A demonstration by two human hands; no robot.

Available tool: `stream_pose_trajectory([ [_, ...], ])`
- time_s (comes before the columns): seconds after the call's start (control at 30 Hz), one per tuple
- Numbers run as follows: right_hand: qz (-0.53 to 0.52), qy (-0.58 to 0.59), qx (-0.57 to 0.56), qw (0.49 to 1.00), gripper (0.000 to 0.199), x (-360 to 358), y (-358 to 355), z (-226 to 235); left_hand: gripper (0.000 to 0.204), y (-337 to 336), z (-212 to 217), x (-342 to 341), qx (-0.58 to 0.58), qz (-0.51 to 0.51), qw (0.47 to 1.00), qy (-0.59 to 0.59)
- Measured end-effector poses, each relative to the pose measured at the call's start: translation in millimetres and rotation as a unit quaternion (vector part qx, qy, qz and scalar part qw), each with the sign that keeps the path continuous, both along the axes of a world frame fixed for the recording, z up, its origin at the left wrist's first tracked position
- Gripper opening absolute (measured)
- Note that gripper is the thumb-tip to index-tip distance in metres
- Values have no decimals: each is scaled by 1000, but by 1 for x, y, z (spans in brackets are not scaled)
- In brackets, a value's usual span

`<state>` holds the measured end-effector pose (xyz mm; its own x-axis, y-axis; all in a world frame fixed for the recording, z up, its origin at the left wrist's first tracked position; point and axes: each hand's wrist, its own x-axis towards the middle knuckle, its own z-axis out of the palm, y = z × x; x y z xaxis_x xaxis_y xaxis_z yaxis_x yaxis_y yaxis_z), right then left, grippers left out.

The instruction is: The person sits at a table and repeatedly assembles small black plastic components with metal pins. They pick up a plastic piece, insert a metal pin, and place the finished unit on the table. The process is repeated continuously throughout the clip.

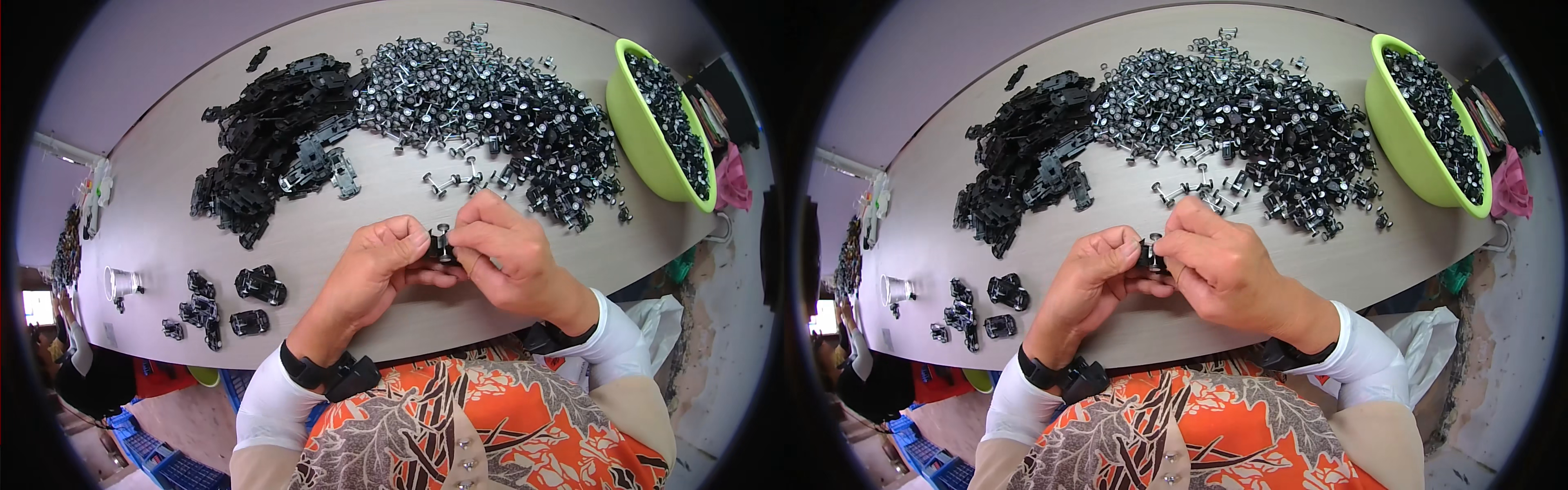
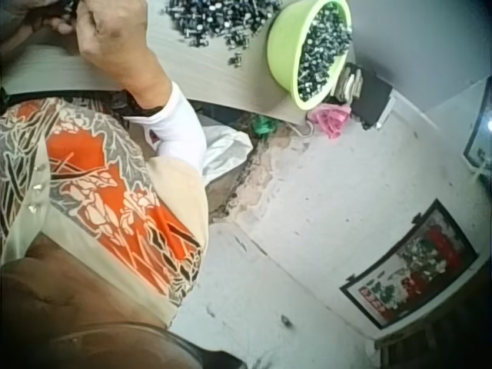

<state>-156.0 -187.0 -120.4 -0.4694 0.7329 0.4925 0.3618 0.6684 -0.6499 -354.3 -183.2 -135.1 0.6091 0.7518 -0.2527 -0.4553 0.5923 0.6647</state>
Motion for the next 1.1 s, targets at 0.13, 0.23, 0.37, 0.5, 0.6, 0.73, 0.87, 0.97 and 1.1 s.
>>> stream_pose_trajectory([
  [0.13,7,-36,7,999,16,0,-2,4,20,-1,-6,-1,7,5,1000,1],
  [0.23,7,-101,16,995,14,-1,-4,9,19,-1,-6,0,7,6,1000,9],
  [0.37,1,-96,49,994,18,-8,-6,9,17,-4,-13,-1,26,3,1000,7],
  [0.5,-4,-81,23,996,20,-14,-11,5,14,-8,-2,-3,39,13,997,60],
  [0.6,13,-44,7,999,28,-16,-13,6,12,-11,10,-4,66,25,987,145],
  [0.73,119,-10,-32,992,37,-20,-12,1,22,-18,-4,-16,71,54,973,214],
  [0.87,84,-73,-15,994,30,12,9,8,19,-28,17,-36,87,121,931,332],
  [0.97,-53,-144,18,988,24,44,32,14,17,-43,14,-72,83,178,900,389],
  [1.1,-49,-183,-9,982,24,53,40,6,17,-63,19,-117,103,235,836,485],
])
